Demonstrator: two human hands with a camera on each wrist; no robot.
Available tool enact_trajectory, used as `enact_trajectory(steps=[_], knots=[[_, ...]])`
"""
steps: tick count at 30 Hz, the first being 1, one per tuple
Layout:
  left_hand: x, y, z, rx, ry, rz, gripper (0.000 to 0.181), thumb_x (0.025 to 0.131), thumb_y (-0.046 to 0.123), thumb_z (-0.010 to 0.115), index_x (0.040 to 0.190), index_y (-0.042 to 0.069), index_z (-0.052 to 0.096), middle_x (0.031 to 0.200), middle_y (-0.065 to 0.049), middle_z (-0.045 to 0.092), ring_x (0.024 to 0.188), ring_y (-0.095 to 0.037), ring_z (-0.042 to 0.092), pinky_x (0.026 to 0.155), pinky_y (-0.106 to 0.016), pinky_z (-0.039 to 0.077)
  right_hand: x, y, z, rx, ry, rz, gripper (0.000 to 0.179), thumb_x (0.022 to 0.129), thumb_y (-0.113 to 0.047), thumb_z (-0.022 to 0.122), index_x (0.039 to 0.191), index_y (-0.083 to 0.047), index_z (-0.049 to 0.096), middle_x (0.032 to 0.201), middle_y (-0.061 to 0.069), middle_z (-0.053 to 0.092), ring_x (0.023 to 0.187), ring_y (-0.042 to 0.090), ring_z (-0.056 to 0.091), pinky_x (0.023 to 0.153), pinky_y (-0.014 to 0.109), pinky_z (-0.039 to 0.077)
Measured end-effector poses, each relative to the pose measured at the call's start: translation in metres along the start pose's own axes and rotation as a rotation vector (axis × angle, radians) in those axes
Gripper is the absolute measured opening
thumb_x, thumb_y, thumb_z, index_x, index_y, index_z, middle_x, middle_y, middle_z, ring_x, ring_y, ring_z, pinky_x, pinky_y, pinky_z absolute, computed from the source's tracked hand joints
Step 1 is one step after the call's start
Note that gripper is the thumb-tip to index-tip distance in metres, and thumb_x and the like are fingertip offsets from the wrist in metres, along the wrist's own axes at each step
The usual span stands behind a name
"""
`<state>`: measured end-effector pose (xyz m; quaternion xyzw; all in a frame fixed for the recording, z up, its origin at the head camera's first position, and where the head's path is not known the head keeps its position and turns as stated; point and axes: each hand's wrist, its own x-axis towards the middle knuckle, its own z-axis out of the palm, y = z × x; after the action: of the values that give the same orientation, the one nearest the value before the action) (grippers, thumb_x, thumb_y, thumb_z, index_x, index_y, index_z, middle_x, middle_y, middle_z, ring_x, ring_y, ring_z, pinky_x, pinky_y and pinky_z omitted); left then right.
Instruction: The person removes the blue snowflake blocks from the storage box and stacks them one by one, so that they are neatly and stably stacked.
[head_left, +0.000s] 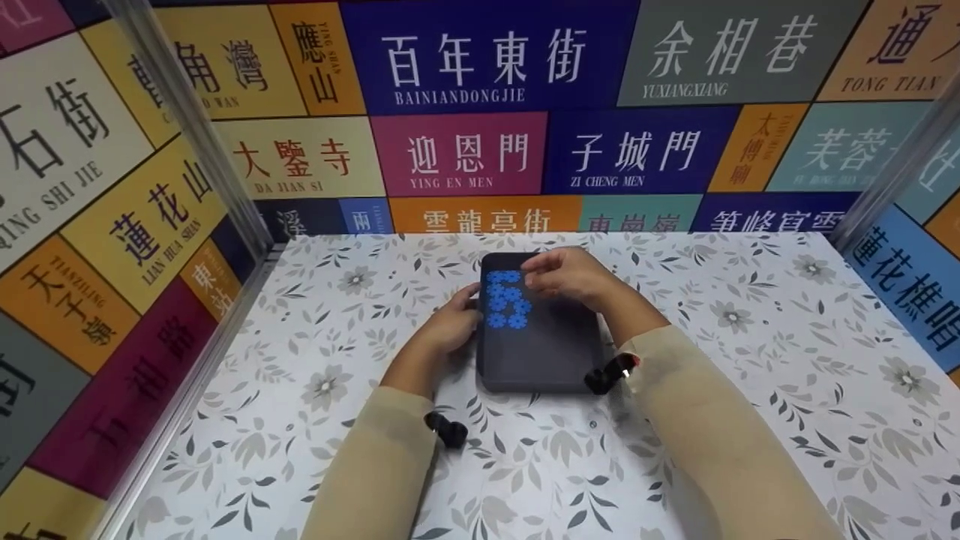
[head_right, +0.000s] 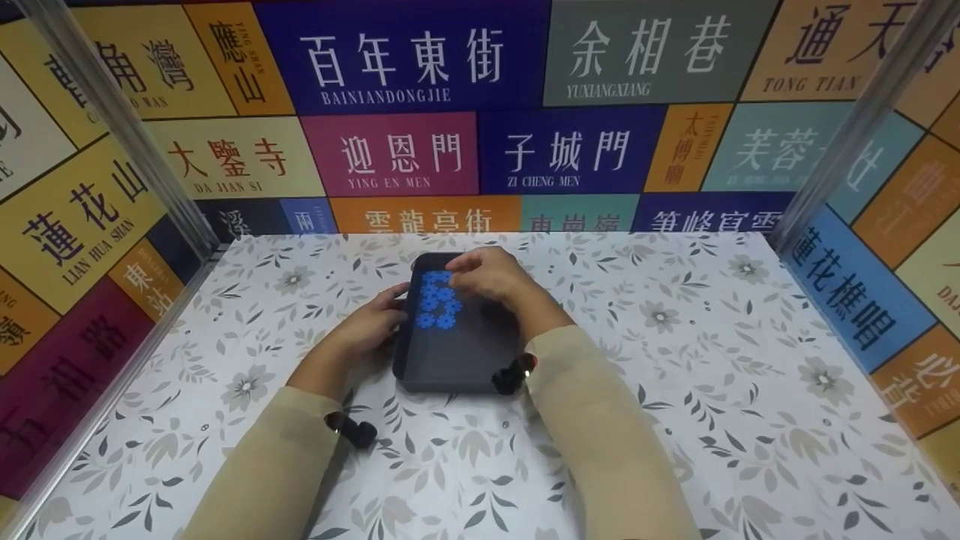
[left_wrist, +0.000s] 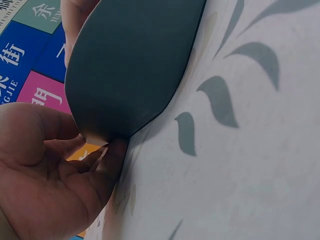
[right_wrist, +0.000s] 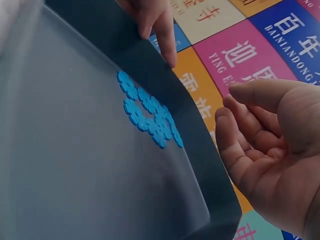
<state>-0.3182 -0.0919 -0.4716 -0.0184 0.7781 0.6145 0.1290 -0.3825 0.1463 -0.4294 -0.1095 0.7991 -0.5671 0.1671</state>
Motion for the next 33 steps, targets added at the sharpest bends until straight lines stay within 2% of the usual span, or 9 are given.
enact_trajectory(steps=[4, 7, 11, 14, 18, 24, 33], knots=[[-0.001, 0.000, 0.001, 0.006, 0.001, -0.014, 0.072, 0.098, 0.009, 0.051, 0.167, 0.020, 0.038, 0.165, -0.017, 0.050, 0.148, -0.031, 0.050, 0.126, -0.045, 0.039, 0.009, 0.001, 0.001, -0.005, -0.068, 0.033, 0.043, 0.094, -0.004, 0.077, 0.134, 0.008, 0.067, 0.098, 0.001, 0.078, 0.088, 0.017, 0.074, 0.086, 0.036, 0.064], [-0.001, 0.000, 0.000, 0.028, -0.003, -0.008, 0.072, 0.098, 0.010, 0.051, 0.168, 0.018, 0.037, 0.165, -0.017, 0.049, 0.149, -0.031, 0.049, 0.127, -0.045, 0.038, 0.015, 0.004, 0.001, -0.025, -0.110, 0.066, 0.046, 0.094, -0.002, 0.076, 0.138, 0.009, 0.065, 0.110, 0.012, 0.079, 0.088, 0.014, 0.073, 0.083, 0.031, 0.063], [0.001, -0.001, -0.002, 0.053, -0.008, 0.017, 0.072, 0.098, 0.009, 0.050, 0.168, 0.016, 0.036, 0.164, -0.019, 0.050, 0.147, -0.032, 0.051, 0.126, -0.045, 0.039, 0.022, 0.009, 0.000, -0.087, -0.162, 0.087, 0.048, 0.093, -0.001, 0.076, 0.140, 0.004, 0.066, 0.132, 0.022, 0.074, 0.094, 0.012, 0.073, 0.081, 0.030, 0.062], [0.001, 0.000, -0.002, 0.074, -0.007, 0.024, 0.072, 0.097, 0.009, 0.050, 0.168, 0.015, 0.037, 0.163, -0.019, 0.052, 0.145, -0.032, 0.053, 0.125, -0.046, 0.041, 0.026, 0.012, 0.000, -0.123, -0.195, 0.080, 0.047, 0.093, 0.000, 0.076, 0.139, 0.001, 0.069, 0.135, 0.022, 0.073, 0.097, 0.014, 0.073, 0.081, 0.031, 0.062], [0.002, 0.001, -0.002, 0.112, -0.008, 0.028, 0.071, 0.097, 0.009, 0.049, 0.167, 0.015, 0.037, 0.163, -0.019, 0.052, 0.146, -0.033, 0.054, 0.124, -0.046, 0.042, 0.032, 0.016, 0.001, -0.149, -0.227, 0.064, 0.045, 0.092, -0.001, 0.078, 0.136, 0.000, 0.071, 0.129, 0.019, 0.077, 0.093, 0.014, 0.073, 0.077, 0.030, 0.060], [0.004, -0.001, -0.003, 0.087, -0.037, 0.042, 0.072, 0.098, 0.007, 0.047, 0.168, 0.012, 0.033, 0.163, -0.021, 0.050, 0.144, -0.036, 0.055, 0.123, -0.047, 0.043, 0.038, 0.023, 0.000, -0.213, -0.288, 0.069, 0.044, 0.089, -0.002, 0.081, 0.133, -0.003, 0.074, 0.120, 0.007, 0.081, 0.087, 0.007, 0.071, 0.069, 0.025, 0.056], [0.005, -0.002, -0.004, 0.119, -0.032, 0.030, 0.071, 0.099, 0.010, 0.049, 0.168, 0.016, 0.035, 0.164, -0.018, 0.050, 0.147, -0.033, 0.052, 0.127, -0.046, 0.038, 0.038, 0.031, 0.001, -0.224, -0.337, 0.080, 0.047, 0.086, 0.001, 0.082, 0.132, -0.009, 0.076, 0.130, 0.009, 0.078, 0.090, 0.010, 0.070, 0.072, 0.023, 0.056]])
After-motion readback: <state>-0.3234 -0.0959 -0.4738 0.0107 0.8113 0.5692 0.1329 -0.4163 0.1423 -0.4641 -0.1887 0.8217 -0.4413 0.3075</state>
